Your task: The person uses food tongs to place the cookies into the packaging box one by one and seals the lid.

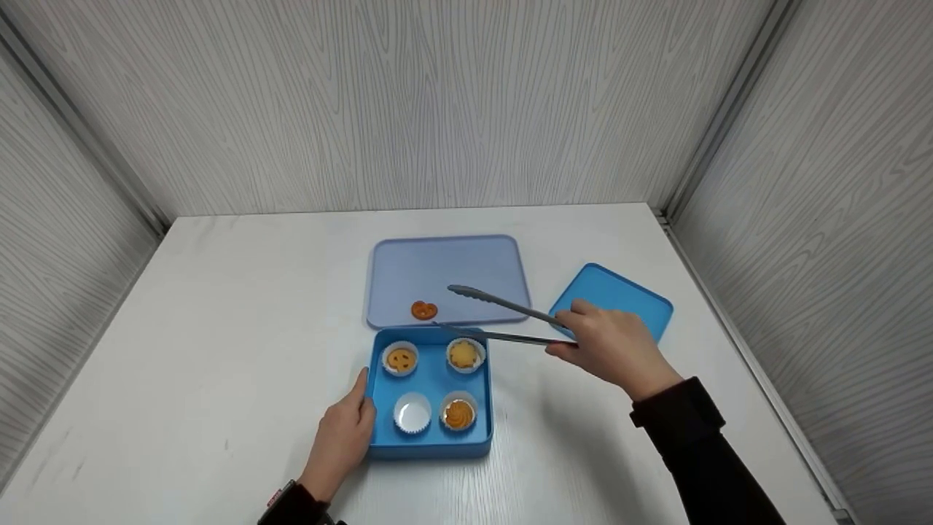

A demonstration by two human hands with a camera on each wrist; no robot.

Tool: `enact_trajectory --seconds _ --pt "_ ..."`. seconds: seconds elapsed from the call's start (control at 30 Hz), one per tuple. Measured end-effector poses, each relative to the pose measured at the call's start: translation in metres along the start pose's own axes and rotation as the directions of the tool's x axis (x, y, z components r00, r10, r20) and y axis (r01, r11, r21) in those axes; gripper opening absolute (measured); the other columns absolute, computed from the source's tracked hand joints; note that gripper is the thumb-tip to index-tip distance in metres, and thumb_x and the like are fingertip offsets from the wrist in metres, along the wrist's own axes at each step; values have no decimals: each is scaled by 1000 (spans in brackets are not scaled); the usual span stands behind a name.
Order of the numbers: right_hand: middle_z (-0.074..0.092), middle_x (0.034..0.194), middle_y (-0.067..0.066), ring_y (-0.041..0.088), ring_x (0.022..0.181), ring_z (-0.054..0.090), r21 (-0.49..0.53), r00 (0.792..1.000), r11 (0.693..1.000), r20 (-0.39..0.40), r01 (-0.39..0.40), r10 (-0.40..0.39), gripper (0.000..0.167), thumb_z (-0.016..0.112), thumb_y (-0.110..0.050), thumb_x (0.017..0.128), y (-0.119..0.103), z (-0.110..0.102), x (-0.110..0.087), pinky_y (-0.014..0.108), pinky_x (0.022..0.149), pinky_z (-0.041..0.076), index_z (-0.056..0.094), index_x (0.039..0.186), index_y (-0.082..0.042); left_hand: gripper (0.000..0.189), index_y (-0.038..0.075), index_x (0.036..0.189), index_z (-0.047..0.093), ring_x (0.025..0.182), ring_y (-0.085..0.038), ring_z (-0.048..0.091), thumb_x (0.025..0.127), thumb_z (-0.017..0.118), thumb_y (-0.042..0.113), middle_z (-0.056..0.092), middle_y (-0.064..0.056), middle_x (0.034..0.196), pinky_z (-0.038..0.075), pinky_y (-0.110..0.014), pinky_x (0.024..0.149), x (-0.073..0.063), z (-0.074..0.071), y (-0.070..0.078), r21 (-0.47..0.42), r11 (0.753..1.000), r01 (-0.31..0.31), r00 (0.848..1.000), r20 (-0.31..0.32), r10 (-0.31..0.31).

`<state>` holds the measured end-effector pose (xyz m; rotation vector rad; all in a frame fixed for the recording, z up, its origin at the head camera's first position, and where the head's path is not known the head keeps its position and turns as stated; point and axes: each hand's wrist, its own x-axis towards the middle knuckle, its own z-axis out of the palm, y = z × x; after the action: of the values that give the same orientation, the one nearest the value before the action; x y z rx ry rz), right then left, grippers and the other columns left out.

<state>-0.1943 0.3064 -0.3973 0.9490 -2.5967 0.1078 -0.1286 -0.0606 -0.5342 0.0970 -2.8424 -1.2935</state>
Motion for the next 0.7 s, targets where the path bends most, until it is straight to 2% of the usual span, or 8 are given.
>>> enact_trajectory --seconds 0.13,0.27,0.47,0.7 --pt "49 77 -10 2 61 38 7 1000 1000 18 -11 10 30 89 -31 79 0 3 4 21 50 35 74 101 -16 52 -4 155 38 125 -29 62 107 46 14 54 -17 150 50 -48 104 1 0 0 -3 1000 12 1000 6 -12" --pt "51 78 -10 2 61 40 23 999 1000 33 -20 19 29 88 -30 80 1 5 8 21 50 36 74 103 -16 52 -3 155 38 121 -29 65 107 45 14 55 -17 148 51 -48 102 1 0 0 8 1000 9 1000 7 -9" --pt "55 80 -8 4 63 44 42 993 997 107 -62 57 29 84 -32 84 1 11 18 22 51 39 75 107 -16 52 -3 155 38 117 -27 66 107 46 14 55 -17 149 52 -47 101 1 -1 1 7 1000 21 1000 9 -21" --pt "58 80 -5 6 63 49 64 991 996 130 -54 46 26 84 -30 85 1 23 34 25 53 42 75 104 -15 51 -5 153 40 105 -27 70 106 46 11 57 -20 145 56 -48 93 -1 0 -1 5 1000 -24 999 -21 24"
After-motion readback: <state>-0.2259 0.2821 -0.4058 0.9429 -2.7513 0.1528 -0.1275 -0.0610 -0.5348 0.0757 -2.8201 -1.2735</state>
